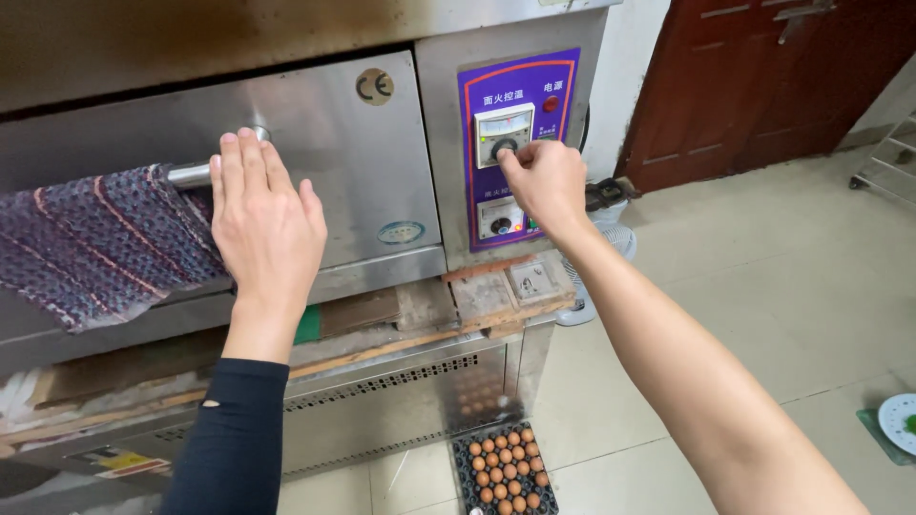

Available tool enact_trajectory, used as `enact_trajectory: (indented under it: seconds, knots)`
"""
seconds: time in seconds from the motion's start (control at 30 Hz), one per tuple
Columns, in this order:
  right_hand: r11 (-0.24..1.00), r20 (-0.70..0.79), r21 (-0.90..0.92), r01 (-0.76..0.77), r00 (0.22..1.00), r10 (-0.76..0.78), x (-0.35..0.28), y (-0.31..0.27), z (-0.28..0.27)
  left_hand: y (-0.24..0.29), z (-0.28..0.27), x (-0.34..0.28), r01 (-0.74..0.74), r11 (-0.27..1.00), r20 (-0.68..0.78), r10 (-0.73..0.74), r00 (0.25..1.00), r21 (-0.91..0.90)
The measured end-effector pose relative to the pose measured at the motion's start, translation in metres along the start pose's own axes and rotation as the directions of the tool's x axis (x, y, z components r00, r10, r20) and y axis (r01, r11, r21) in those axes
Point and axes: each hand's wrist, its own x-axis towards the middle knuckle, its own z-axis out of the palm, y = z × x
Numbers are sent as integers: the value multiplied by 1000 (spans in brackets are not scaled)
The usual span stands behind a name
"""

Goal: Retrieving dough from a rack, placing it in an oven alongside other pastries, then preparing meat filling in a pan on a stove.

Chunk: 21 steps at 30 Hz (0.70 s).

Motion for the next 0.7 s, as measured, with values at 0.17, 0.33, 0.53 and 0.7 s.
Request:
enact_trajectory:
  seconds: [0.17, 0.33, 0.53, 0.7]
  knots:
    - [1000, 18, 18, 1, 1000, -1, 0, -4, -6, -2, 2, -2, -7, 1000, -4, 7, 1000, 0]
    - [1000, 21, 8, 15, 1000, -15, 1, -3, -6, -4, 2, -2, -14, 1000, 14, 14, 1000, -6]
    - [1000, 46, 7, 5, 999, -5, 1, -6, -9, -4, 2, -1, -19, 1000, 15, 19, 1000, -5]
    - [998, 1, -1, 66, 998, -66, 2, -1, -5, -5, 1, -1, -29, 1000, 8, 29, 1000, -12]
